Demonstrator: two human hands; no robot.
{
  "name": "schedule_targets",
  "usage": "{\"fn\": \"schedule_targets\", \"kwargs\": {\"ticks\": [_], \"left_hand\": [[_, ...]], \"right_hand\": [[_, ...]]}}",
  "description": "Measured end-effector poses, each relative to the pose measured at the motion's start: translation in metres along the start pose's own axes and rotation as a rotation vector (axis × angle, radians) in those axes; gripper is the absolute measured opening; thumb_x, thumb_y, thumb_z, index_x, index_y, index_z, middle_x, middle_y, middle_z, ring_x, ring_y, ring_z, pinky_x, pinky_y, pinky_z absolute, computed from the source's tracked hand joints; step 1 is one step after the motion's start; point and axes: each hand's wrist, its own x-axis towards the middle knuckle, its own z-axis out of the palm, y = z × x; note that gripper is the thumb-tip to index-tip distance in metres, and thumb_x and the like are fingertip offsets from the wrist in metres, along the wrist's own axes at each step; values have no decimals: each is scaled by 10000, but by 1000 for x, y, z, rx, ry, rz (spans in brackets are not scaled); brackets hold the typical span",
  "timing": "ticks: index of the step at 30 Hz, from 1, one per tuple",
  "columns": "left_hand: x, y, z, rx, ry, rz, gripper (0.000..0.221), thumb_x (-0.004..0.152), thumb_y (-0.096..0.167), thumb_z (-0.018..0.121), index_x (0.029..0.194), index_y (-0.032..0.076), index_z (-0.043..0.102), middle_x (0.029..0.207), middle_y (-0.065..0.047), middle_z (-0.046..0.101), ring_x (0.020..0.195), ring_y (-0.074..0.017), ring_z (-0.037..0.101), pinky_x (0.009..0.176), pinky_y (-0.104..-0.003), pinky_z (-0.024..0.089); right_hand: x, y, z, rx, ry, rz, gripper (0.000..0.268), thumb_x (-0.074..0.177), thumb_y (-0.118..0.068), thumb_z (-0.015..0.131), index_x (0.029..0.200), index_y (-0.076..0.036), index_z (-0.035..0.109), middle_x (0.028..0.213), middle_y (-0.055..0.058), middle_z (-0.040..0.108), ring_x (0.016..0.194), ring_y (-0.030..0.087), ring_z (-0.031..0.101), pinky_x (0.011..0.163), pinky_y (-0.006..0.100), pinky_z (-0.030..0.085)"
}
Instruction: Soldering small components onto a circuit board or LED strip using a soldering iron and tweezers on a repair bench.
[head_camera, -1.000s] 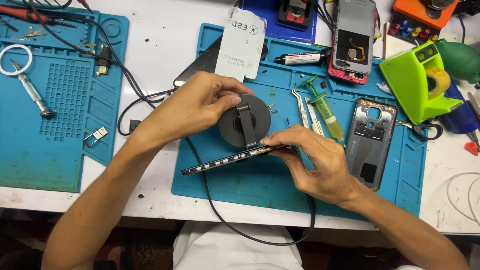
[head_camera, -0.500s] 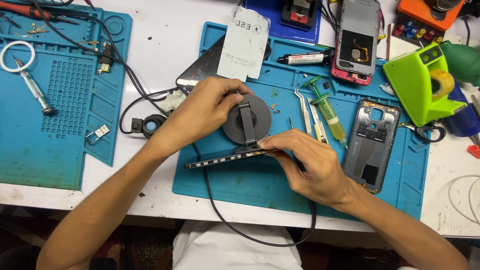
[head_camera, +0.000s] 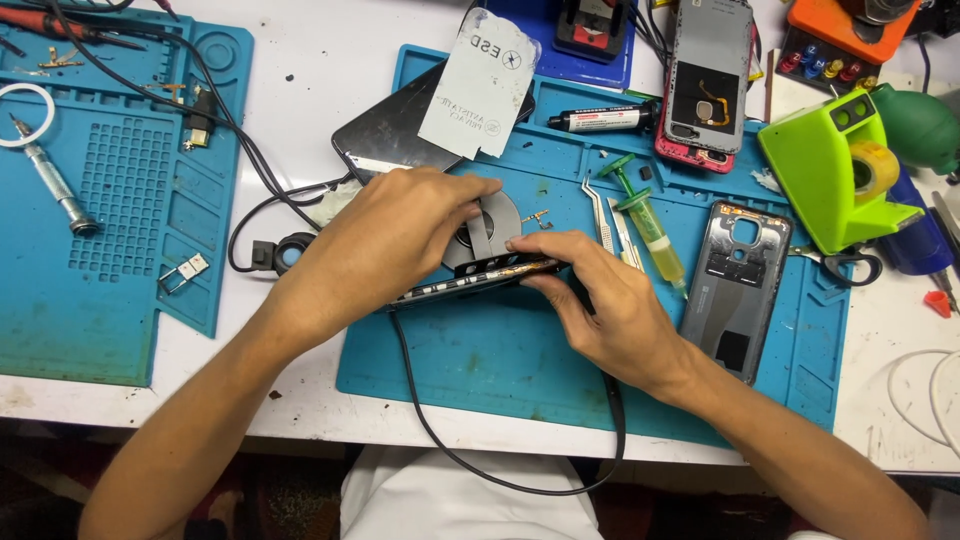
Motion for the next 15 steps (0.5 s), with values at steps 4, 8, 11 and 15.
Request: {"fn": "schedule_targets", "kwargs": {"ticks": [4, 8, 11, 15], "left_hand": [[-2, 5, -13, -61, -27, -27, 289, 1024, 101, 520, 1244, 39, 698, 973, -111, 784, 857, -303, 725, 674, -415, 498], [-10, 15, -35, -101, -41, -70, 312, 1033, 373, 542, 1055, 97, 685, 895, -34, 720, 789, -223, 654, 703, -375, 432], [-18, 21, -46, -111, -136, -141, 435, 985, 490, 541, 1172, 148, 734, 837, -19, 751, 742, -209, 684, 720, -359, 464], [-33, 23, -44, -45, -318, -356, 508, 966, 615, 369, 1115, 213, 641, 633, -50, 648, 613, -269, 650, 656, -415, 453]], "right_hand": [[3, -1, 0, 4, 13, 6, 369, 1005, 7, 662, 1353, 10, 539, 1231, 152, 696, 1124, 259, 710, 1051, 333, 567], [7, -5, -1, -34, 70, 28, 303, 986, -6, 693, 1275, 19, 606, 1136, 149, 697, 1041, 251, 697, 973, 323, 574], [10, -7, -4, -49, 73, 33, 226, 990, 7, 671, 1214, 22, 643, 1096, 146, 702, 998, 255, 686, 920, 328, 572], [12, -8, -5, -46, 64, 39, 181, 994, 4, 653, 1173, 29, 645, 1066, 142, 689, 973, 257, 672, 898, 328, 571]]}}
